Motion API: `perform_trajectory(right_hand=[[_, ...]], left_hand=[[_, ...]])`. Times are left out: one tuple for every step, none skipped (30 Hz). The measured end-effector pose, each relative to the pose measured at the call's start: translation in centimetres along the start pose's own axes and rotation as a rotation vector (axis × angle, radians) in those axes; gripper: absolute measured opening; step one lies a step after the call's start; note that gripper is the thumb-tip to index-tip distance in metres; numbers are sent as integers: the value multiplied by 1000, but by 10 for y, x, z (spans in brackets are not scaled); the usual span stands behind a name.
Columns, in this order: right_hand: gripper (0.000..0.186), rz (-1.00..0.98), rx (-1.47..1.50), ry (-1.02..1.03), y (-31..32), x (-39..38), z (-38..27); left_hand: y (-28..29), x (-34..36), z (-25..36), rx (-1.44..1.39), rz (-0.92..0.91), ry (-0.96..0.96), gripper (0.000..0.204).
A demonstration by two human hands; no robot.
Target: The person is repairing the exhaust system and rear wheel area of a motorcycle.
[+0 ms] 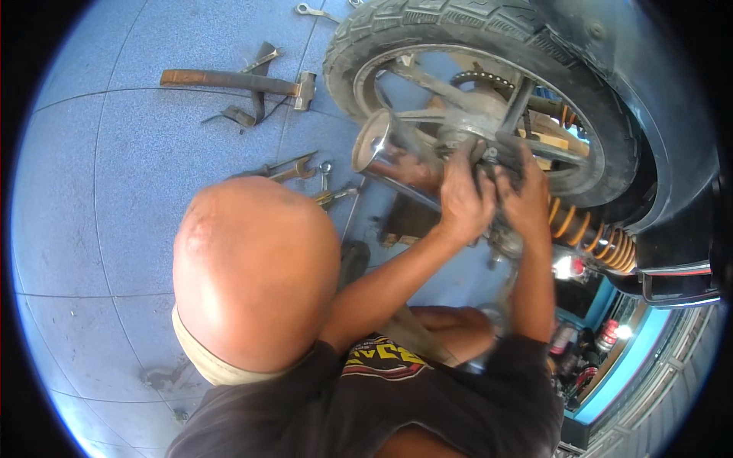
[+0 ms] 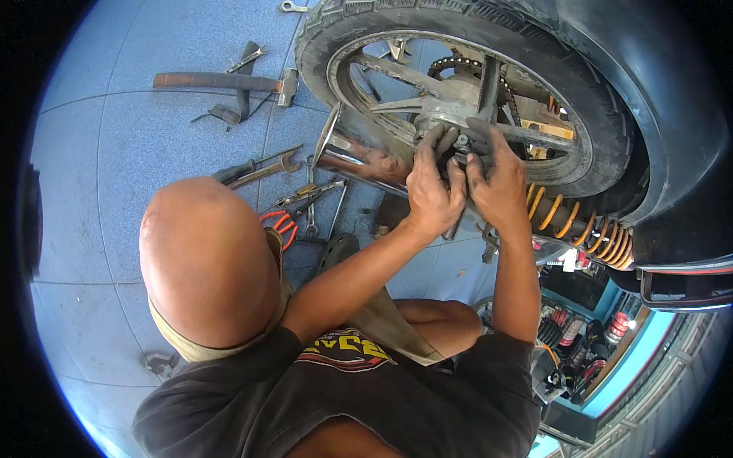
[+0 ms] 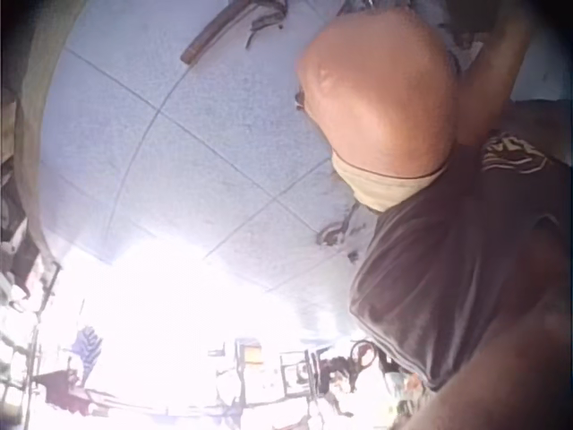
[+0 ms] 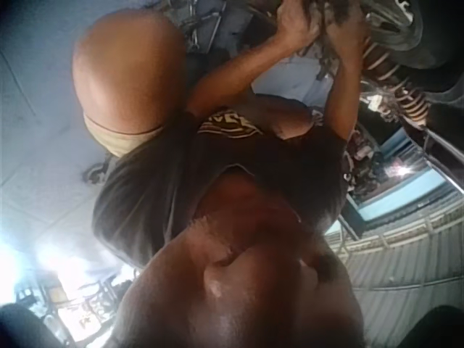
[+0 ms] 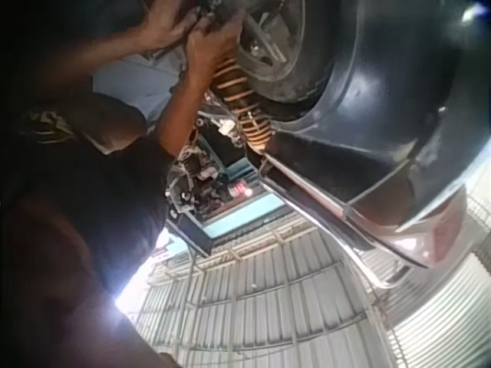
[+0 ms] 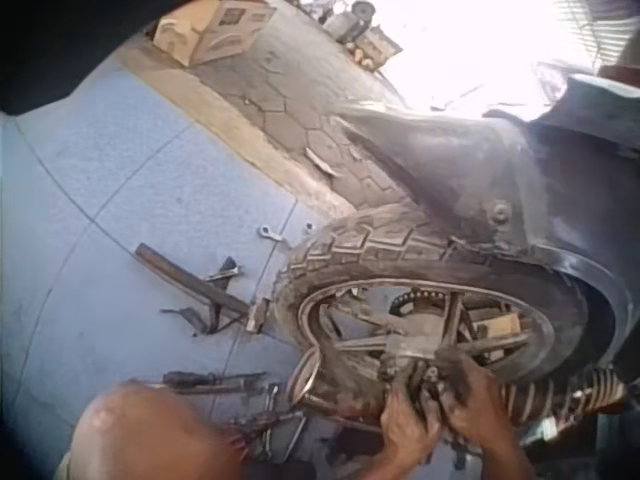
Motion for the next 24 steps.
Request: perform_trajectory(right_hand=[[42, 7, -3, -10, -1, 1, 1], [42, 8, -4, -17, -2, 2, 0], [42, -2, 27, -3, -2, 3, -2], [42, -13, 58, 12, -2, 4, -4], [42, -13, 56, 7, -2, 4, -3], [42, -28, 42, 14, -1, 4, -3], [42, -43, 28, 22, 0, 4, -3], [42, -40, 25, 17, 1, 5, -4], [41, -53, -47, 55, 1, 7, -8], [41, -65, -119, 93, 2, 9, -12], [41, -65, -114, 95, 4, 10, -12], [40, -75, -135, 130, 6, 11, -11], [39, -84, -157, 165, 8, 12, -12], [39, -80, -152, 165, 9, 14, -13], [38, -70, -175, 167, 11, 15, -14], [37, -60, -197, 170, 13, 14, -14], [37, -57, -194, 169, 14, 12, -14], [37, -84, -162, 132, 10, 12, -13], [37, -113, -128, 100, 5, 12, -13], [37, -119, -111, 115, 0, 10, -12], [37, -79, -194, 125, 1, 6, -8], [37, -40, -262, 148, -1, 5, -8], [37, -47, -233, 182, -1, 3, -8], [36, -13, -236, 167, 1, 1, -4]], left_hand=[[1, 0, 1, -3, -5, 5, 50], [1, 0, 1, -24, -8, 35, 50], [1, 0, 2, -45, -11, 68, 50], [2, 0, 2, -48, -14, 73, 50], [3, 0, 2, -46, -23, 77, 50], [3, 1, 2, -46, -35, 80, 50], [2, 1, 2, -50, -39, 82, 50], [2, 1, 1, -51, -37, 86, 49], [4, 1, 1, -42, -30, 88, 49], [3, 2, 3, -36, -30, 88, 49], [1, 2, 5, -52, -9, 82, 48], [0, 2, 7, -71, 9, 77, 47], [1, 4, 7, -67, 7, 75, 47], [2, 7, 6, -4, -19, 39, 45], [2, 8, 7, 55, -45, 5, 44], [3, 10, 8, 6, -38, 14, 43], [2, 9, 6, 8, -41, 12, 43], [6, 9, 2, 96, -25, -43, 42], [11, 9, -1, 188, -7, -98, 40], [13, 6, -2, 190, 2, -94, 40], [9, 6, -2, 188, 15, -94, 40], [8, 8, -3, 211, 34, -159, 40], [7, 5, -2, 211, 24, -146, 41], [4, 5, 0, 201, 10, -155, 43]])
Point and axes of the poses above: each hand's wrist, its own x-axis towards the middle knuckle, its own y-axis out of the back of the hand, z = x × y, the point moved 2 cm from there along x, towards the middle knuckle, and after that the axes turned 7 degrees about -z, right-handed, at the moved point
